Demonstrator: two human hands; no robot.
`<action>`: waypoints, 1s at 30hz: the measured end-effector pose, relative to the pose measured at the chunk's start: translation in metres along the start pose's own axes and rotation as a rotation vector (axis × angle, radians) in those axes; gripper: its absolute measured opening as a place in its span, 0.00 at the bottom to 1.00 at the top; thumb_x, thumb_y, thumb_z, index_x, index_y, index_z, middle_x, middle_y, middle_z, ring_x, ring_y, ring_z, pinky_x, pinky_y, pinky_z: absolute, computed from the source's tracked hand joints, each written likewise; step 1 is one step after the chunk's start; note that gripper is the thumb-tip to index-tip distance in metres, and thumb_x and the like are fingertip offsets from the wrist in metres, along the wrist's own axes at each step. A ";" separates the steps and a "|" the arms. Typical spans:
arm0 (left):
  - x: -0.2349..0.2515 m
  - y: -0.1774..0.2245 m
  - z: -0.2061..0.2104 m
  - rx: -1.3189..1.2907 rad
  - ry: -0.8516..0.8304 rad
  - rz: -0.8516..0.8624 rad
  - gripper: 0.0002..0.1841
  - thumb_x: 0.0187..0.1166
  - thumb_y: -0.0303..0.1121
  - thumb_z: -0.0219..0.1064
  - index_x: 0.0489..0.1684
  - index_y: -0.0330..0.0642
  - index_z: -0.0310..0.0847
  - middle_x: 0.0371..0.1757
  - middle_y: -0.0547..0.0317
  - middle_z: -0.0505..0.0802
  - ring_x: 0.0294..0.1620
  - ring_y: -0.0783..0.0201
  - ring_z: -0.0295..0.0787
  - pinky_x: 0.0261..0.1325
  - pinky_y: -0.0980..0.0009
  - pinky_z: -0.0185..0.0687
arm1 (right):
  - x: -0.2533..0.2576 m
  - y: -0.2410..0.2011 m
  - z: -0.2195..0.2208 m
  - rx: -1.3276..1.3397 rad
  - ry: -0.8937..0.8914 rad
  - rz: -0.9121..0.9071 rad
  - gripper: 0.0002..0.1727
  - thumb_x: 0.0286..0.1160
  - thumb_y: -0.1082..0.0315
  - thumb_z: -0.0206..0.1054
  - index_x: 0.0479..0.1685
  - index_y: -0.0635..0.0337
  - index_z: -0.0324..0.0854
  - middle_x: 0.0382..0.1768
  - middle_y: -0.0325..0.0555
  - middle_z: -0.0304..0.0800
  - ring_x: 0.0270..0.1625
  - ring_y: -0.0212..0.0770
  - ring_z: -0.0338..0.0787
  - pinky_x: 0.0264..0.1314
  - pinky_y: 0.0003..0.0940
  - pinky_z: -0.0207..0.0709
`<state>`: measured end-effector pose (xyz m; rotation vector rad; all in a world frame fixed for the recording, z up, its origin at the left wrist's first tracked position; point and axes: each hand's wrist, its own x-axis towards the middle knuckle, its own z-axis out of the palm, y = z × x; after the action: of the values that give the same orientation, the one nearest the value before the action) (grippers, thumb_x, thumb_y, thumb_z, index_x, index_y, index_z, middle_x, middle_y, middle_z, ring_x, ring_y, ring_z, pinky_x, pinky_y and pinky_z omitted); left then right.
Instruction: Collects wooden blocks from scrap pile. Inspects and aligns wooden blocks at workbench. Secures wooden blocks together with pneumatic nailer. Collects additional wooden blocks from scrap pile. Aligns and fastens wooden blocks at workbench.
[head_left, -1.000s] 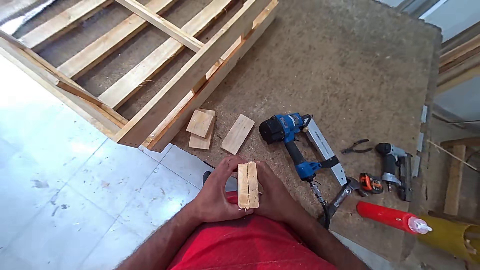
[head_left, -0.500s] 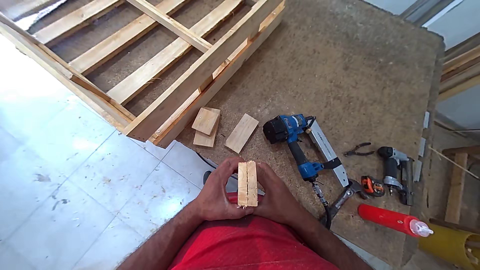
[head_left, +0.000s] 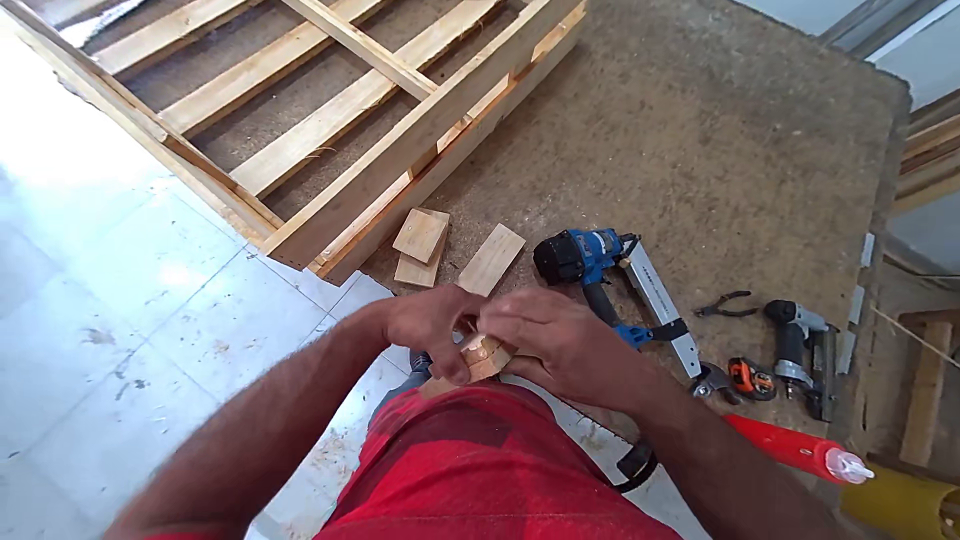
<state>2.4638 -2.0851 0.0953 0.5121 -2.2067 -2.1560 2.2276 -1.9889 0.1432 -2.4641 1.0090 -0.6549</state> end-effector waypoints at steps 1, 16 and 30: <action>0.003 -0.001 -0.003 -0.067 -0.113 -0.031 0.36 0.41 0.43 0.86 0.57 0.39 0.86 0.51 0.59 0.96 0.52 0.66 0.93 0.57 0.64 0.92 | 0.002 0.003 0.004 0.055 -0.038 -0.012 0.19 0.73 0.58 0.77 0.61 0.53 0.89 0.60 0.39 0.92 0.69 0.38 0.87 0.76 0.38 0.80; -0.022 -0.021 0.047 0.895 0.480 -0.213 0.48 0.52 0.63 0.78 0.78 0.50 0.75 0.71 0.57 0.86 0.74 0.54 0.80 0.74 0.49 0.77 | -0.023 0.038 0.077 1.289 0.236 1.186 0.19 0.76 0.60 0.74 0.52 0.70 0.86 0.38 0.57 0.94 0.35 0.44 0.93 0.39 0.39 0.89; -0.016 -0.030 0.052 1.076 0.696 -0.017 0.44 0.54 0.58 0.77 0.71 0.38 0.79 0.63 0.49 0.92 0.66 0.50 0.88 0.67 0.49 0.83 | -0.014 0.050 0.067 1.239 0.226 1.160 0.19 0.73 0.60 0.77 0.50 0.68 0.88 0.38 0.57 0.94 0.35 0.45 0.94 0.40 0.40 0.90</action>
<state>2.4732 -2.0310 0.0665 1.0479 -2.6126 -0.4183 2.2291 -1.9997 0.0589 -0.5825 1.2922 -0.7512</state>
